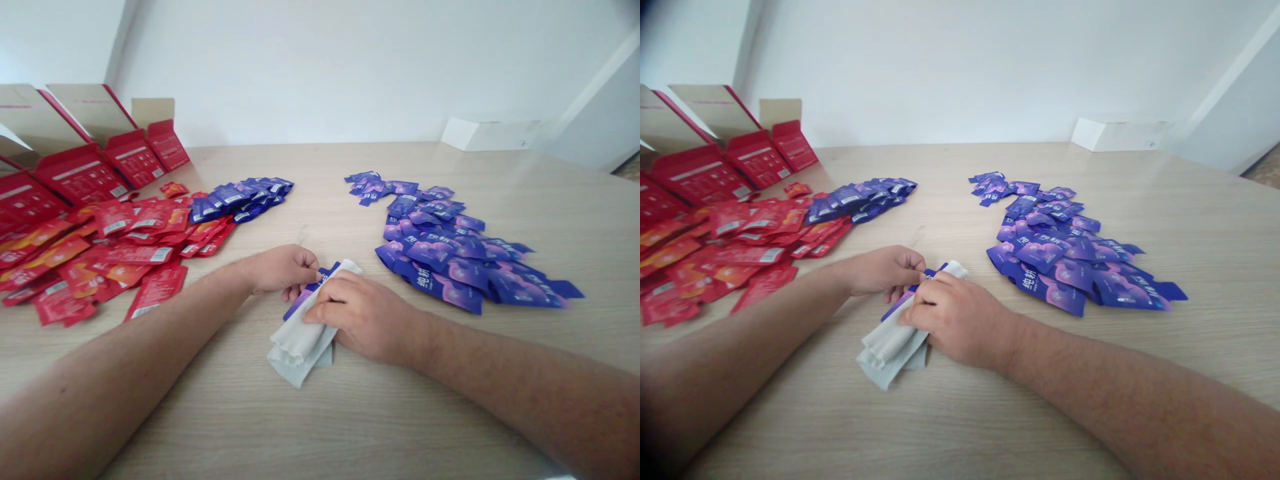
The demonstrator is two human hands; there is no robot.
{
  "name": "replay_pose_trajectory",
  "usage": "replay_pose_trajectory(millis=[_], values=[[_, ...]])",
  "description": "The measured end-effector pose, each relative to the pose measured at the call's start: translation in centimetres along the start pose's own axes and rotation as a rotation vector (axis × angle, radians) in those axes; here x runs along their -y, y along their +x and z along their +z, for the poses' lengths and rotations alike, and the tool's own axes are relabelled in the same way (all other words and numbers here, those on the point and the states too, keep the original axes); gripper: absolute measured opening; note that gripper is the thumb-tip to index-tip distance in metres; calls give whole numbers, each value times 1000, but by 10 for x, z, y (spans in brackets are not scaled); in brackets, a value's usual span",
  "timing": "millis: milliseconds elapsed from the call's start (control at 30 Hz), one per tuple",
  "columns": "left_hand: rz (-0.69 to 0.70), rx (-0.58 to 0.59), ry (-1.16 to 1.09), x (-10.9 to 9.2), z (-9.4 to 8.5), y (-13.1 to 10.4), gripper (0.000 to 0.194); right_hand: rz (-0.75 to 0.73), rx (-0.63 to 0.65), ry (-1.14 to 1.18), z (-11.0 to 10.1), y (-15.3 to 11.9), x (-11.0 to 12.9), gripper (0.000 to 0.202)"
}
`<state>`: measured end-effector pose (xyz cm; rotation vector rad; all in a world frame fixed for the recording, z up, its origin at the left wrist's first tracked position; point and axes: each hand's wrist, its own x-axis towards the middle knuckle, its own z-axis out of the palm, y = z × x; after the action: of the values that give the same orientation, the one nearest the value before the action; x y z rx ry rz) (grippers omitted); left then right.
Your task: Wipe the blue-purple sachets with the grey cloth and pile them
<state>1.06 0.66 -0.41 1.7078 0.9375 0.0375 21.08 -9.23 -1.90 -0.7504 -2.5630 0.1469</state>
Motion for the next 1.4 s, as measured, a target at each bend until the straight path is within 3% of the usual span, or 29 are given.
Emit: replay_pose_trajectory(millis=[200,367,567,733,900,1100,1267,1400], values=[[23,-40,-9,1,0,0,24,163,-64,-46,-2,0,-4,27],[0,-1,-10,0,0,0,24,11,-3,-9,0,0,-1,27],[14,-16,-32,0,0,0,25,140,-47,-48,-3,1,-4,26],[-2,16,-19,-2,-1,-1,23,15,3,-21,-1,0,0,27],[8,-9,-19,-2,0,-1,25,153,-30,-60,-4,0,-4,27],[1,5,-21,-1,-1,0,23,34,-3,-12,-2,0,-1,27],[-4,-4,-16,-2,0,-1,24,153,-38,-50,-3,0,-3,27],[8,8,-27,-2,0,-1,24,74,-5,-20,-3,-1,-1,29]])
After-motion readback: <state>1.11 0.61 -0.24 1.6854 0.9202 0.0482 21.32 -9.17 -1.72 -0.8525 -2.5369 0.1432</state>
